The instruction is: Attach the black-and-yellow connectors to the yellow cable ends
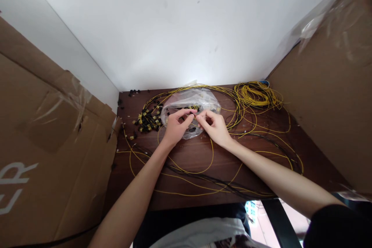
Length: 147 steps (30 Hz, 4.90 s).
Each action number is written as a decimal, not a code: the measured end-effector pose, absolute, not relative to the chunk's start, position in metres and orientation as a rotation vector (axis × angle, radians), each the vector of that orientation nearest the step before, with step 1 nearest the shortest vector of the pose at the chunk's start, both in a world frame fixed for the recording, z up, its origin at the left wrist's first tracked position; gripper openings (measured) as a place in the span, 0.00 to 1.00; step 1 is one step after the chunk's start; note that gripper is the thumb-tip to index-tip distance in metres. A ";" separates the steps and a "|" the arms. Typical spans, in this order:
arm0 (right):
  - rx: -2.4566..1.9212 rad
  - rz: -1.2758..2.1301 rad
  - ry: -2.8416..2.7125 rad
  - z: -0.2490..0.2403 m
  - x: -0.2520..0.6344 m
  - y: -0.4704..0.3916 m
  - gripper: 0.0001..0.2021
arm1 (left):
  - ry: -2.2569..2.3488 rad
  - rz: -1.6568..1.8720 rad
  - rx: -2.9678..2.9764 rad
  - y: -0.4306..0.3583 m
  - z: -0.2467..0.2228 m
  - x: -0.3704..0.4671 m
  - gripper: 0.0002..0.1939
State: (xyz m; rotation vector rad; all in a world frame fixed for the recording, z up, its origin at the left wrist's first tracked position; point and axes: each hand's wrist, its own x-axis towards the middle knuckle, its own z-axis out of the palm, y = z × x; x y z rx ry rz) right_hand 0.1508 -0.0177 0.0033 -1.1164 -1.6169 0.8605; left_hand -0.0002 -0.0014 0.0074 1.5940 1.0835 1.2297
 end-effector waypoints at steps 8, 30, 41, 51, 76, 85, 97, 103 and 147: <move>-1.069 0.963 -1.404 -0.001 0.150 -0.014 0.11 | 1.061 1.167 1.689 -0.002 0.011 -0.002 0.12; -0.987 1.131 -1.293 -0.002 0.152 -0.006 0.13 | 1.000 1.050 1.947 -0.001 0.009 -0.004 0.10; -0.952 1.153 -1.265 0.005 0.150 -0.008 0.12 | 1.007 1.052 1.895 -0.001 0.008 -0.005 0.11; -0.851 1.256 -1.125 -0.004 0.152 -0.002 0.09 | 1.020 1.028 1.917 -0.002 0.013 -0.004 0.12; -0.842 1.264 -0.979 -0.001 0.151 -0.002 0.11 | 1.133 1.047 1.826 -0.003 0.011 -0.004 0.16; -0.820 1.266 -0.998 0.000 0.150 -0.003 0.14 | 1.136 1.062 1.737 -0.002 0.010 -0.005 0.15; -0.916 1.240 -1.111 0.006 0.151 -0.006 0.12 | 1.112 1.058 1.705 -0.002 0.009 -0.005 0.14; -0.901 1.274 -0.992 0.001 0.150 -0.004 0.13 | 1.108 1.047 1.739 -0.001 0.007 -0.006 0.15; -0.872 1.320 -0.994 0.002 0.150 -0.006 0.14 | 1.117 1.064 1.654 -0.001 0.008 -0.006 0.14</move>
